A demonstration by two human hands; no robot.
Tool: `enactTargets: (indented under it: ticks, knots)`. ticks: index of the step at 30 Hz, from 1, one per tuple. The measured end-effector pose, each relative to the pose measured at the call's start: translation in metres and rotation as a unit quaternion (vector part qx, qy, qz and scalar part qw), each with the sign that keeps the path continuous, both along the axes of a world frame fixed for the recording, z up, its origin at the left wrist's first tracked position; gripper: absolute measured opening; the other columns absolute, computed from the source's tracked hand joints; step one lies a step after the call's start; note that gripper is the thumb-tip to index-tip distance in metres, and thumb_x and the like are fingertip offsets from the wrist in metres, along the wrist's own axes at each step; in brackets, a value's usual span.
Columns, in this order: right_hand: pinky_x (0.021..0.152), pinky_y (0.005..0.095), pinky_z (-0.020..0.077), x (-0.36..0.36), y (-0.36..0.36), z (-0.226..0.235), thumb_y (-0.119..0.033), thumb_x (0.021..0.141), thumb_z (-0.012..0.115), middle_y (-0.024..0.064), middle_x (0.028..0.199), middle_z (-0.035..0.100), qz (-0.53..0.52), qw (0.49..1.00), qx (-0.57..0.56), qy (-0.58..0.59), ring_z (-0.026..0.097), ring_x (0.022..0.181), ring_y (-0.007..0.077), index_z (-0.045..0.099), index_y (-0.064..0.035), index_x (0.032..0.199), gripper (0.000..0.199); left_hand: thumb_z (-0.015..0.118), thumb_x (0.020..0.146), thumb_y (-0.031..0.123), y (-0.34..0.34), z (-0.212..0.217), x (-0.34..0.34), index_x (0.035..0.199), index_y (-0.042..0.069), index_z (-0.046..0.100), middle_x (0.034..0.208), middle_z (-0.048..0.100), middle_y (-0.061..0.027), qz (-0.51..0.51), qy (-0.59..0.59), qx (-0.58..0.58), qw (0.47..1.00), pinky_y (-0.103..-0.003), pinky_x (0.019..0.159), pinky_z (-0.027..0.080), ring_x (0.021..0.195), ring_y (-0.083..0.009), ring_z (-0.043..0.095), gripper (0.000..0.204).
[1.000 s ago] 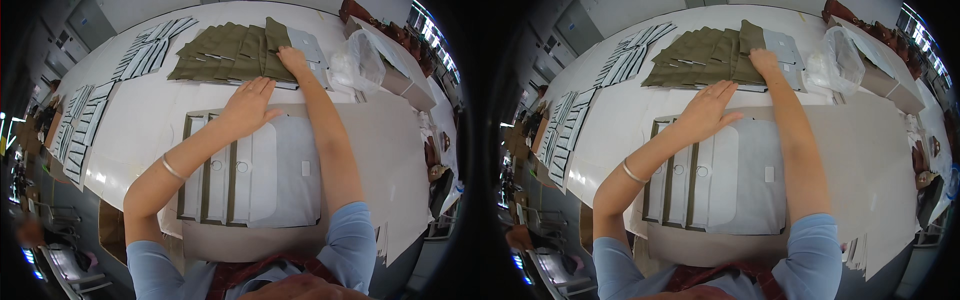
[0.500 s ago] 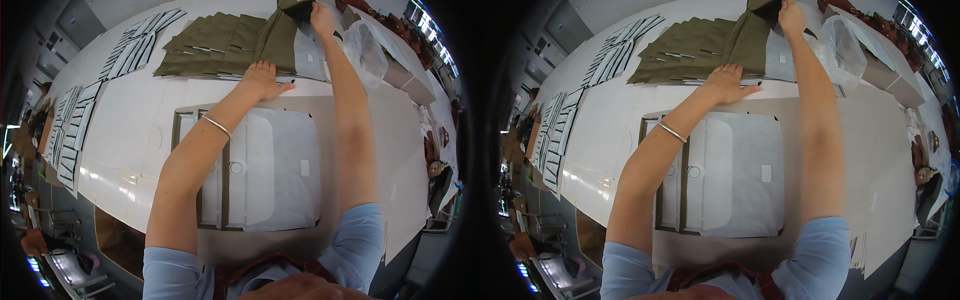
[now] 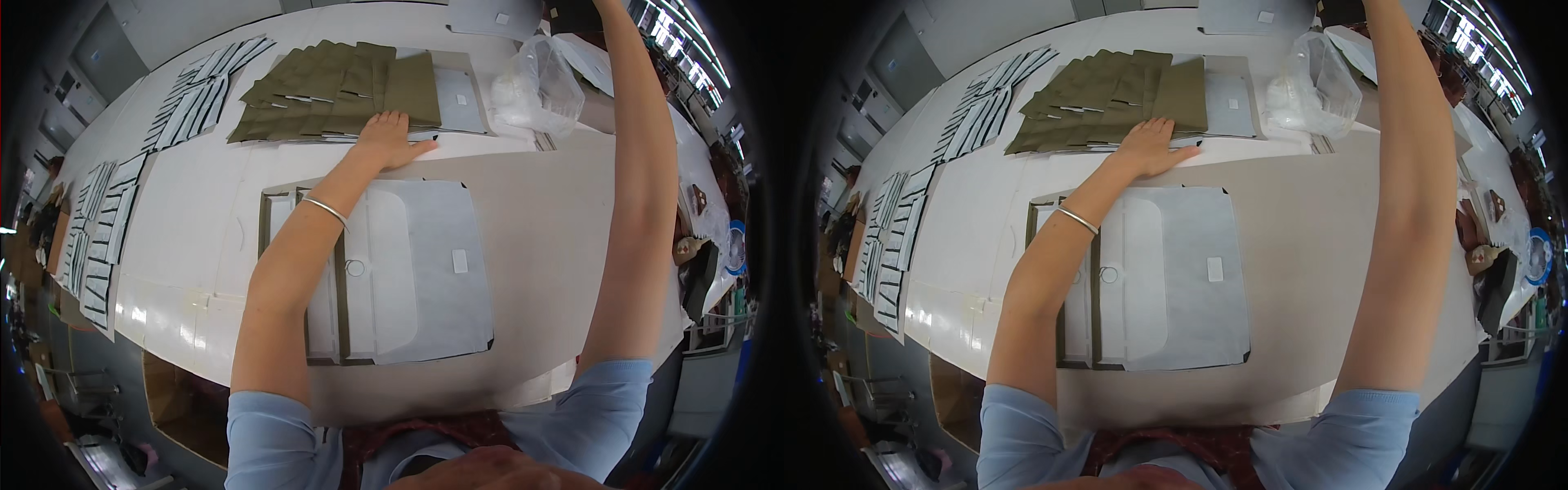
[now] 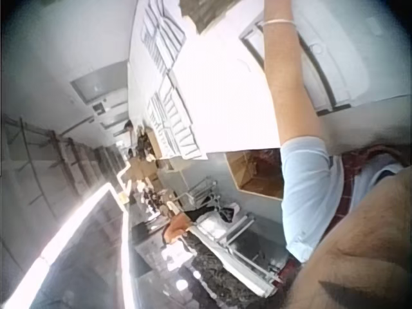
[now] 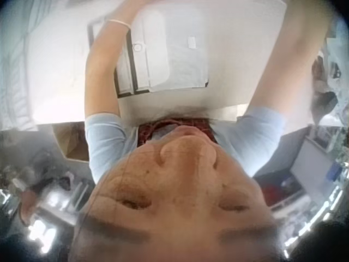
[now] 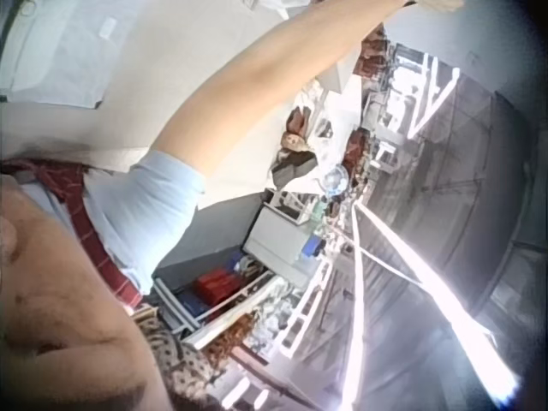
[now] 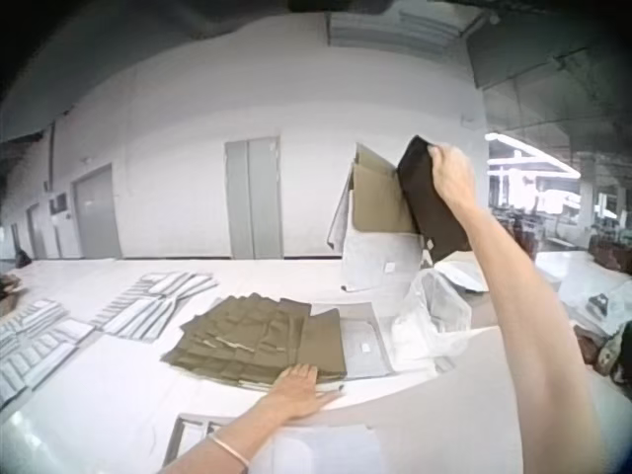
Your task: The person applies glue from a squeeze bottle onto the edges of olive green fabric pieces and white backing sheets. They then press the fabric onto the backing, fold the edges, and stack the completed units on a white work table.
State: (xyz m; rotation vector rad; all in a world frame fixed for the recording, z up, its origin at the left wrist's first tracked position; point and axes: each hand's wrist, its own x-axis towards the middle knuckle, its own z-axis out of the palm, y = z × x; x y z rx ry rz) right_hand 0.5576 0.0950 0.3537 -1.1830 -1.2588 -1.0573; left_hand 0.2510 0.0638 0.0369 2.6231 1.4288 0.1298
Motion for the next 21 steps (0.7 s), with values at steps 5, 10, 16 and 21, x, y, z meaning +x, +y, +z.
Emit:
enactTargets:
  ticks: [5,10,16,21]
  knots:
    - [0.083,0.0479,0.0471,-0.037,-0.077,0.019,-0.027,0.094,0.053,0.0261,0.095,0.066,0.044,0.993,-0.093,-0.063,0.061,0.095,0.0439,0.069,0.001,0.095,0.031,0.04,0.089,0.072,-0.006,0.024,-0.031,0.151,-0.002,0.025,0.156,0.028,-0.0203,0.021,-0.253,-0.103,0.962,-0.038,0.119,0.018,0.147,-0.03,0.023,0.098]
    - [0.077,0.0474,0.0483,-0.037,-0.162,0.016,-0.023,0.092,0.055,0.0256,0.087,0.066,0.028,0.973,-0.171,-0.153,0.063,0.086,0.0437,0.068,0.0024,0.088,0.028,0.039,0.087,0.078,-0.064,0.121,-0.006,0.153,0.001,0.023,0.151,0.036,-0.0184,-0.037,-0.639,-0.252,0.726,-0.041,0.116,0.02,0.141,-0.0289,0.033,0.103]
    - [0.072,0.0478,0.0483,-0.058,-0.254,-0.013,-0.022,0.091,0.057,0.0254,0.082,0.065,-0.014,0.949,-0.249,-0.192,0.063,0.079,0.0433,0.068,0.0019,0.085,0.027,0.066,0.088,0.05,-0.158,0.175,0.034,0.134,-0.005,0.049,0.126,0.059,-0.0178,-0.114,-0.565,-0.193,0.794,-0.035,0.102,0.041,0.119,-0.0244,0.055,0.074]
    - [0.071,0.046,0.0487,-0.024,-0.311,-0.008,-0.024,0.092,0.059,0.025,0.08,0.065,0.002,0.927,-0.366,-0.088,0.064,0.078,0.0413,0.069,0.0013,0.09,0.028,0.068,0.093,0.027,-0.205,0.127,0.077,0.123,-0.007,0.057,0.117,0.065,-0.0152,-0.022,-0.595,-0.34,0.728,-0.032,0.093,0.048,0.108,-0.0217,0.061,0.046]
